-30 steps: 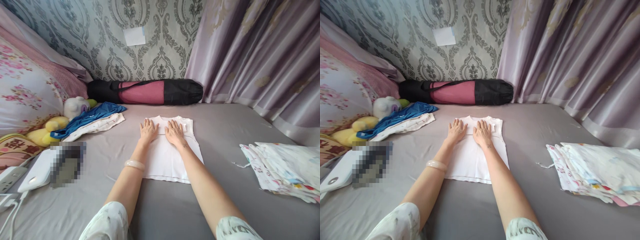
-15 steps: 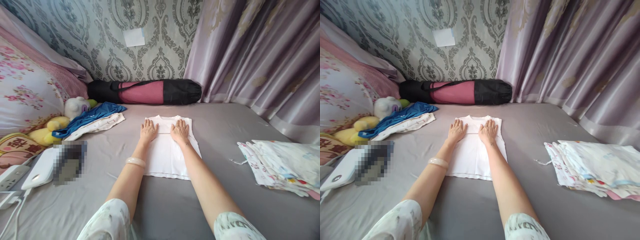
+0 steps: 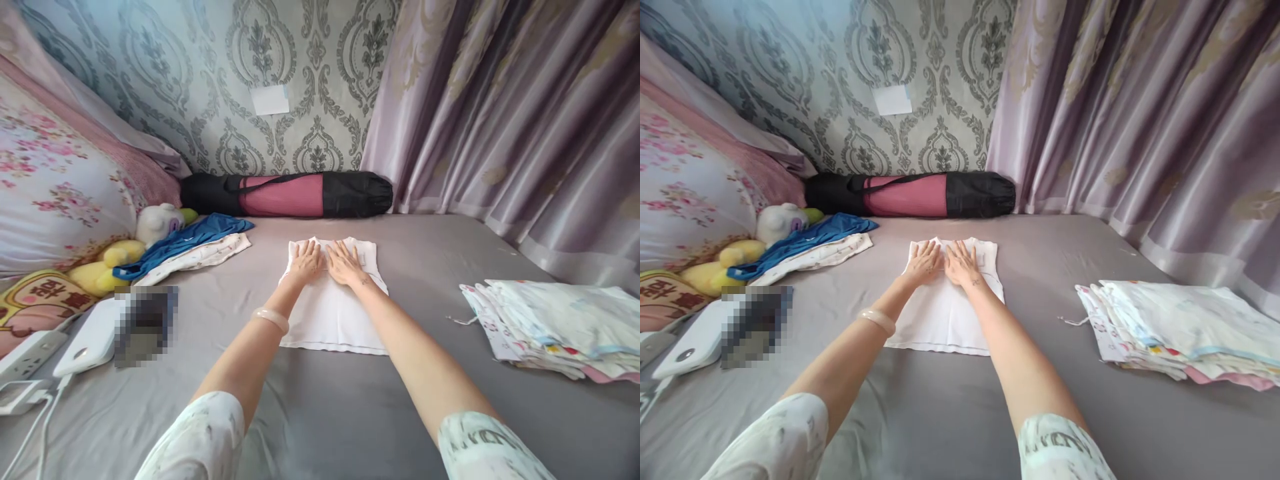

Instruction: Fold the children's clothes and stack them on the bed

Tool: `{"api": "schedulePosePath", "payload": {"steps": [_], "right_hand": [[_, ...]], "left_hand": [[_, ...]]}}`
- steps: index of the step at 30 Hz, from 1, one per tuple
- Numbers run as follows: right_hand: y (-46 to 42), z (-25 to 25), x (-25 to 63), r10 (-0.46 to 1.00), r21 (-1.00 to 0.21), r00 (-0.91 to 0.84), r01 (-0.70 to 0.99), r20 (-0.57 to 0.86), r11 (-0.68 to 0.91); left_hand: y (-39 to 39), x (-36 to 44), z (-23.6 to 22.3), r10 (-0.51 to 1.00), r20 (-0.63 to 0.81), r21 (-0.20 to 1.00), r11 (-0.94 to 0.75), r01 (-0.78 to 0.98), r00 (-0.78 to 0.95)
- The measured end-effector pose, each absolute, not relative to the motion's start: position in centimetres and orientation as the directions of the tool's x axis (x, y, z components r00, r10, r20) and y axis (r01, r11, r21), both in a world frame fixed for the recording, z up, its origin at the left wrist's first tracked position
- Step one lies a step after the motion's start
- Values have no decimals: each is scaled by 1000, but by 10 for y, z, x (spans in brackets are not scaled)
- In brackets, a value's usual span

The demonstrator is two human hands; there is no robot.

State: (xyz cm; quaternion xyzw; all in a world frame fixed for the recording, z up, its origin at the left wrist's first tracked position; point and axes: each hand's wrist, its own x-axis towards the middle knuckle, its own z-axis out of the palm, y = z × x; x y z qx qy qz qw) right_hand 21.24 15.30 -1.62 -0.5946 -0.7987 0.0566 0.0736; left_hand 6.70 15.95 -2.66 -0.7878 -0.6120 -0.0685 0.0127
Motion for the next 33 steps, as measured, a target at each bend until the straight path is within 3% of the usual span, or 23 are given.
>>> {"api": "schedulePosePath", "payload": {"steps": [9, 14, 20, 33], "right_hand": [[154, -33, 209, 948, -185, -316, 930, 36, 318], [157, -27, 210, 948, -204, -319, 929, -11, 310], [166, -27, 223, 989, -153, -85, 983, 122, 104], [170, -30, 231, 998, -161, -52, 986, -18, 48]], "left_hand": [[164, 70, -48, 943, 106, 76, -324, 943, 315], [168, 70, -37, 950, 0, 129, -309, 942, 312], [174, 61, -37, 981, 142, 94, -149, 984, 134], [176, 59, -36, 991, 24, 118, -133, 984, 131]]}}
